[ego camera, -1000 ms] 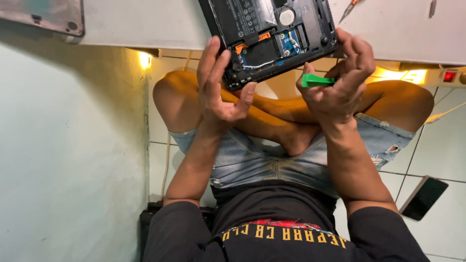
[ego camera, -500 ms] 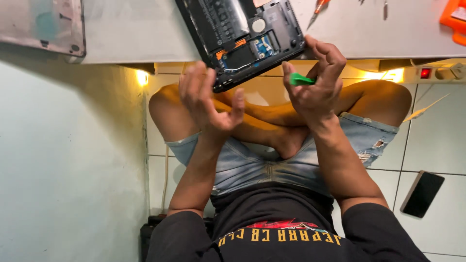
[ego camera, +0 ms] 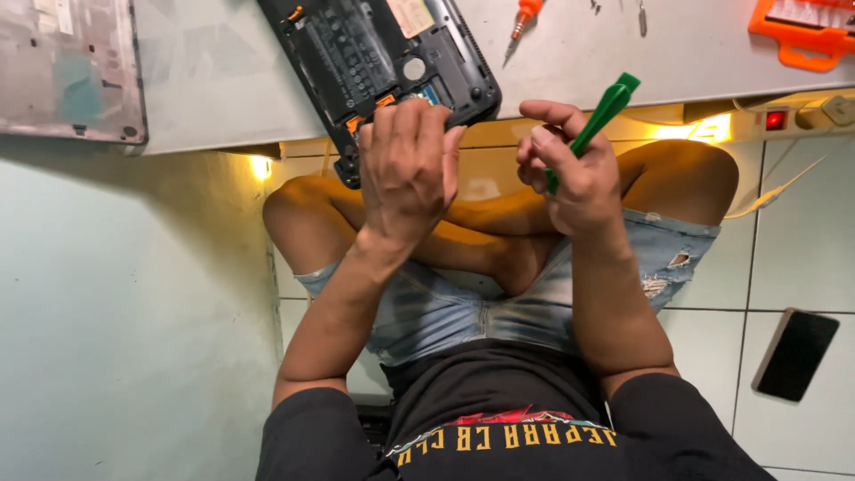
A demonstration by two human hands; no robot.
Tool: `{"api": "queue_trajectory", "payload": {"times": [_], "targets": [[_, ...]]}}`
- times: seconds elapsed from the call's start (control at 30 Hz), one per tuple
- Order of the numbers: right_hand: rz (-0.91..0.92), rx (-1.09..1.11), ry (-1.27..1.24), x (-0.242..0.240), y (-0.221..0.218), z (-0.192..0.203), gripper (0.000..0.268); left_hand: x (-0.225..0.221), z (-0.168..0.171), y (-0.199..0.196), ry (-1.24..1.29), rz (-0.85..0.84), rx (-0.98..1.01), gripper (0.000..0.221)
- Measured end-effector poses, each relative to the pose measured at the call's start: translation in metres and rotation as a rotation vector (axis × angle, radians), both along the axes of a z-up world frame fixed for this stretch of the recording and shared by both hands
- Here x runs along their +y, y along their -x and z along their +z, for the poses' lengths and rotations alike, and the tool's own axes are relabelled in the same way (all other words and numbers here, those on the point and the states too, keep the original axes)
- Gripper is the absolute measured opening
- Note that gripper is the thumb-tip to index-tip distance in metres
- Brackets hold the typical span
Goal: The person sits on the floor at a workbench and disassembles a small laptop. They use a green plastic pry tool to release the bottom cover clips, remove the cover, manipulate internal components including the battery and board area, then reattach the cover and open the laptop to check the keyboard side.
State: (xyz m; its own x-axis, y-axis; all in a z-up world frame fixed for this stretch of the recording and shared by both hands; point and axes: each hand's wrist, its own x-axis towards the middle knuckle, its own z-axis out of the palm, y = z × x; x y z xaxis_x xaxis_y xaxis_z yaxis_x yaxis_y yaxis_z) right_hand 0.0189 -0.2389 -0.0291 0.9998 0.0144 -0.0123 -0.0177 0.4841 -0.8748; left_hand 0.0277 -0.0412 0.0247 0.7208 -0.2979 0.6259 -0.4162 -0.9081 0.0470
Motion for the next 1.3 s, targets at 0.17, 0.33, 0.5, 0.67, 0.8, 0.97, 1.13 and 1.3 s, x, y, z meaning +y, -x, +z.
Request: {"api": "queue_trajectory", "payload": {"times": [0.17,0.33,0.5,0.67,0.8,0.97,1.13,1.3], "targets": [[-0.070,0.025,-0.133,0.004,0.007,-0.003,0.035,0.011,0.008,-0.003,0.073,-0.124,0.171,0.021],[-0.207,-0.133,0.256,-0.005,0.013,-0.028,0.062,0.021,0.008,0.002,0.158,-0.244,0.232,0.020],[-0.305,-0.248,0.210,0.004,0.010,-0.021,0.040,0.025,0.009,0.007,0.184,-0.275,0.260,0.018],[-0.290,-0.173,0.144,0.013,0.015,-0.024,0.033,0.027,0.006,0.007,0.201,-0.297,0.249,0.017],[-0.291,-0.008,-0.060,0.022,0.018,-0.026,0.031,0.027,0.005,0.006,0.201,-0.300,0.241,0.016],[-0.275,0.045,-0.190,0.035,0.020,-0.041,0.031,0.026,0.007,0.006,0.221,-0.308,0.245,0.015],[-0.344,0.007,-0.138,0.039,0.026,-0.037,0.031,0.028,0.006,0.007,0.224,-0.311,0.251,0.015],[-0.469,-0.073,-0.071,0.036,0.025,-0.034,0.030,0.027,0.007,0.007,0.219,-0.317,0.247,0.016]]}}
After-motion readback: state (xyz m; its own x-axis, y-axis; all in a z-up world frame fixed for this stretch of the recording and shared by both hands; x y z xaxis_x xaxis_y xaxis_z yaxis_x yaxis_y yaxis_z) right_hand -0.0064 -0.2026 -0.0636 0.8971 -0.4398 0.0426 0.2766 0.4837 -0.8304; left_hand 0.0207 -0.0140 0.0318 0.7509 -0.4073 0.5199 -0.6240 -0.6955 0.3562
